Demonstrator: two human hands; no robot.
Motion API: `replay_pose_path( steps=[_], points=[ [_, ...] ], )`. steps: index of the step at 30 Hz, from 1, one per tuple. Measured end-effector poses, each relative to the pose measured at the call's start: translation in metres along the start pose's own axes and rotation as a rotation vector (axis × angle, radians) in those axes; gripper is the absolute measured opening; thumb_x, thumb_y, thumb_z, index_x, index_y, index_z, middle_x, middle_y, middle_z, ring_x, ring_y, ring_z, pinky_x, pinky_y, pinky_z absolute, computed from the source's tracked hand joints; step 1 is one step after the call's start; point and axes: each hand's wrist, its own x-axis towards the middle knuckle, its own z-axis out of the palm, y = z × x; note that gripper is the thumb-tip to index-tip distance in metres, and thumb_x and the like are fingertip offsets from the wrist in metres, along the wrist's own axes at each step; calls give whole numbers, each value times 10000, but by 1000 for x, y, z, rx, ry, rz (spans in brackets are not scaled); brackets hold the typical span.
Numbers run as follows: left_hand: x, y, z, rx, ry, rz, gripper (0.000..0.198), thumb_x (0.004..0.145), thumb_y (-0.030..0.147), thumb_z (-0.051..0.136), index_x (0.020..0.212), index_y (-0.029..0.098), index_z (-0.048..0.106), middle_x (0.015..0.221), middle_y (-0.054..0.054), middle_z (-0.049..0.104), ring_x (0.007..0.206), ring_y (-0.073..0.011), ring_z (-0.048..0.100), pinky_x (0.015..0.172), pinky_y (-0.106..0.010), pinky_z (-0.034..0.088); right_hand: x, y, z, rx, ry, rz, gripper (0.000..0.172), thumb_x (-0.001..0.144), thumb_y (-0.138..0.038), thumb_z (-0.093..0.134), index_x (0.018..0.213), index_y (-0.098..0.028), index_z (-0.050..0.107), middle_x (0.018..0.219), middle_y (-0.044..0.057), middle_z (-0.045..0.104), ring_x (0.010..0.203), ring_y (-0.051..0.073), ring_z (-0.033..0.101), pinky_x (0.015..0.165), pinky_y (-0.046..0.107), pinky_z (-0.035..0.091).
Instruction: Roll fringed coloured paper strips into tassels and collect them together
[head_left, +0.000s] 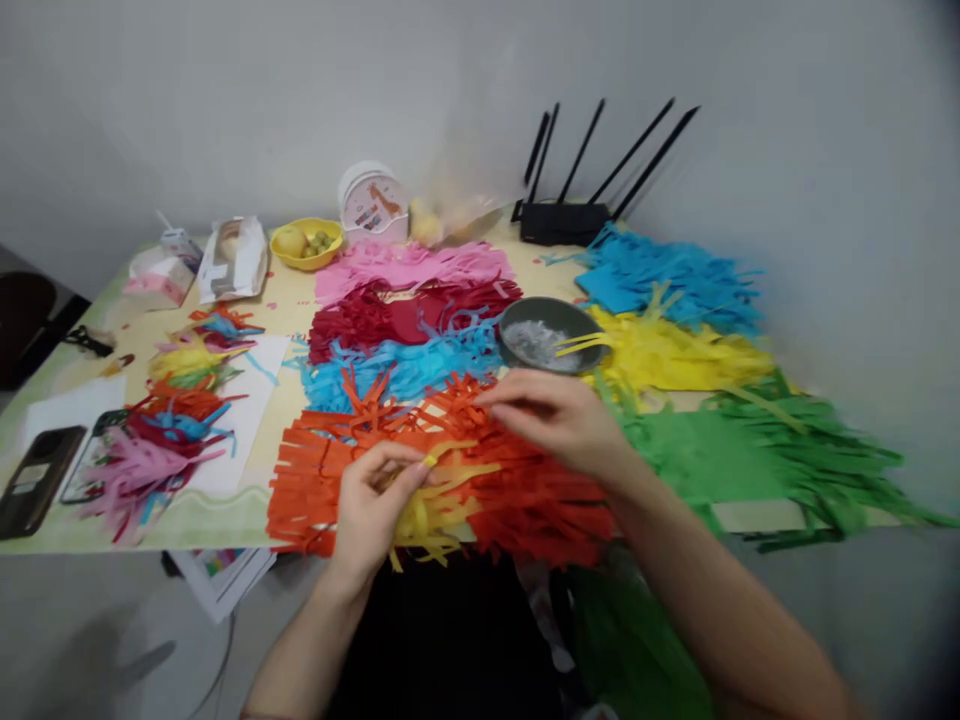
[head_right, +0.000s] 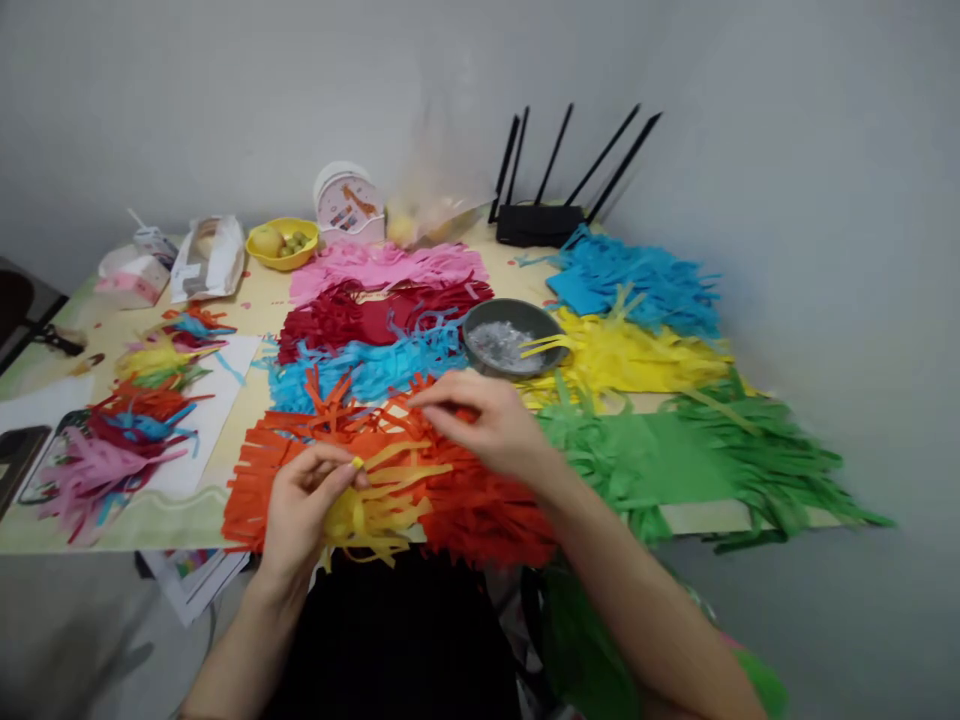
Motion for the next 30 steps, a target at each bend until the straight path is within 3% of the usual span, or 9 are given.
replay_pose_path(
  steps=[2,5,10,14,19,24,30],
  points=[
    [4,3,4,-57,-59,-62,289,709,402,834,777,151,709,644,-32,718,628,-151,676,674,-250,539,-16,-26,24,54,-8,-72,138,907,-269,658,966,-229,777,880,54,768,793,175,702,748,293,551],
    [4,8,4,-108,-128,-122,347,643,435,869,717,144,694,613,-33,704,587,-139,644,644,-247,518,-28,-45,44,63,-43,-120,132,919,-226,661,1006,-222,760,885,43,769,781,152,711,727,249,555],
    [0,13,-4,-115,-208,-185,388,591,453,900,663,140,682,559,-20,671,524,-110,586,591,-225,472,-31,-52,50,74,-85,-181,95,920,-173,647,935,-206,735,824,25,753,752,130,701,714,212,541],
    [-3,8,-11,-74,-246,-189,420,613,510,874,641,136,686,560,-30,667,519,-109,574,582,-229,463,-36,-55,55,96,-99,-115,109,932,-209,637,878,-213,732,790,27,745,717,138,692,681,229,536],
    [-6,1,-19,-75,-237,-190,370,626,461,875,711,142,706,633,-41,711,596,-148,656,644,-255,517,-40,-56,64,183,-85,9,112,916,-278,673,865,-212,748,798,41,758,710,156,704,680,253,554],
    [-12,1,-22,93,-165,-25,229,734,353,815,723,142,727,684,-49,735,672,-162,684,694,-259,533,-42,-57,69,195,-98,107,108,899,-300,696,912,-213,760,821,40,770,708,162,717,662,244,557],
    [-16,0,-24,148,-107,53,179,776,306,783,731,145,720,701,-41,733,681,-146,665,701,-242,520,-45,-60,76,56,-31,12,66,921,-217,650,905,-209,714,814,32,745,716,152,701,670,238,542]
  ],
)
